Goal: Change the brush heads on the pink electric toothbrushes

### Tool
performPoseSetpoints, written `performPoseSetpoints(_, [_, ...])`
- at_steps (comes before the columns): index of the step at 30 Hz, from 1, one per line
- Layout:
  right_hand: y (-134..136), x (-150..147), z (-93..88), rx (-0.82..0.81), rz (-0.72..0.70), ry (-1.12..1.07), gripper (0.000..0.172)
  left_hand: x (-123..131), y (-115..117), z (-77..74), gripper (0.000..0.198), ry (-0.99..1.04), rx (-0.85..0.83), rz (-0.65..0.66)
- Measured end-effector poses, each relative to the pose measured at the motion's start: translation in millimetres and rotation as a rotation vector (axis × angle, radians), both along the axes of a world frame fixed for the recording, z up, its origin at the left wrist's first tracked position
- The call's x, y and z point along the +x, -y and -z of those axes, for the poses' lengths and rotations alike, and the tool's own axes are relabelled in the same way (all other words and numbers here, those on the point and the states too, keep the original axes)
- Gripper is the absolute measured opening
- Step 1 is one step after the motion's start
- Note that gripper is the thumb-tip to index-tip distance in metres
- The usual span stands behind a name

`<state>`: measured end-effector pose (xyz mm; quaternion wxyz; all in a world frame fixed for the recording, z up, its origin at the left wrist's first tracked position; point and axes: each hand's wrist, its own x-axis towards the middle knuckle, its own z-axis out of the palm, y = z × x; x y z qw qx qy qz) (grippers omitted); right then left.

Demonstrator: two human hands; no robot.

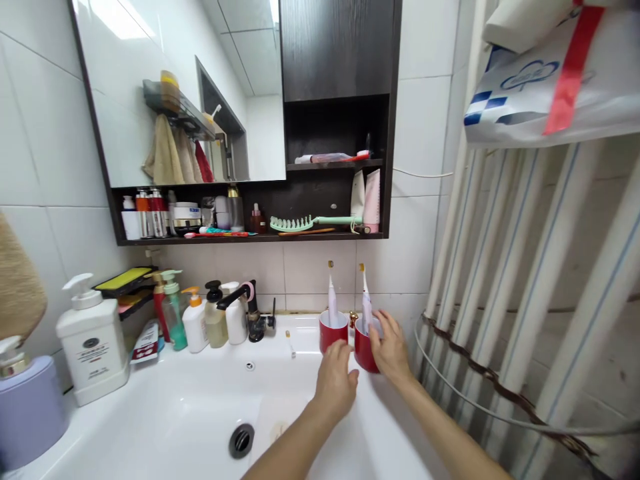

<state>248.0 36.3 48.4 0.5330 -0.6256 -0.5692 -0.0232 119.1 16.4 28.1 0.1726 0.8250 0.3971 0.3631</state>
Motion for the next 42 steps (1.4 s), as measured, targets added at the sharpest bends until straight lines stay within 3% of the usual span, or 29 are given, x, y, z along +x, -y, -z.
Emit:
performPoseSetpoints(3, [-1.3, -33.1, -4.6, -0.148, -0.041, 0.423, 0.036, -40.1, 12.4, 24.5, 0.033, 0.063, -0.089, -0.104])
performPoseSetpoints(6, [-7.3, -59.0, -8.2, -0.256, -0.042, 0.567, 0.029, -69.6, 22.7, 36.1, 0.028, 0.100, -0.162, -0.160])
performPoseSetpoints(12, [5.8, -85.1, -7.2, -0.289, -0.085, 0.627, 0.019, -95.5, 35.3, 22.0, 0.025, 0.311, -0.237, -0.157])
performPoseSetpoints(19, [57.9, -122.0, 26.4, -0.278, -0.244, 0.678, 0.022, -100.3, 15.0, 17.0, 0.035, 0.477, -0.306, -0.250])
performPoseSetpoints(21, [64.9, -133.2, 36.8, -0.279, -0.292, 0.655, 0.022, -101.1, 3.9, 16.6, 0.037, 0.512, -0.324, -0.268])
performPoseSetpoints(24, [68.3, -148.1, 47.5, -0.305, -0.326, 0.621, 0.019, -104.7, -7.0, 16.8, 0.022, 0.549, -0.341, -0.271])
performPoseSetpoints(28, [67.3, -161.4, 52.3, -0.338, -0.322, 0.574, 0.017, -115.9, -3.9, 9.5, 0.011, 0.624, -0.305, -0.280])
performPoseSetpoints(33, [62.8, -167.1, 55.8, -0.327, -0.311, 0.512, 0.019, -138.5, 7.3, -33.9, 0.021, 0.768, -0.189, -0.295])
performPoseSetpoints(36, [60.9, -161.1, 52.8, -0.293, -0.409, 0.398, 0.020, -141.5, 16.8, -53.3, 0.027, 0.842, -0.185, -0.277])
performPoseSetpoints(38, [61.2, -151.0, 43.3, -0.239, -0.469, 0.207, 0.020, -133.2, 27.2, -52.0, 0.028, 0.851, -0.238, -0.222])
performPoseSetpoints(40, [63.3, -138.0, 27.9, -0.219, -0.508, -0.087, 0.021, -118.2, 39.6, -40.9, 0.029, 0.847, -0.365, -0.097])
performPoseSetpoints(42, [67.2, -126.2, 10.5, -0.283, -0.584, -0.407, 0.029, -100.8, 51.5, -26.0, 0.033, 0.897, -0.632, 0.118])
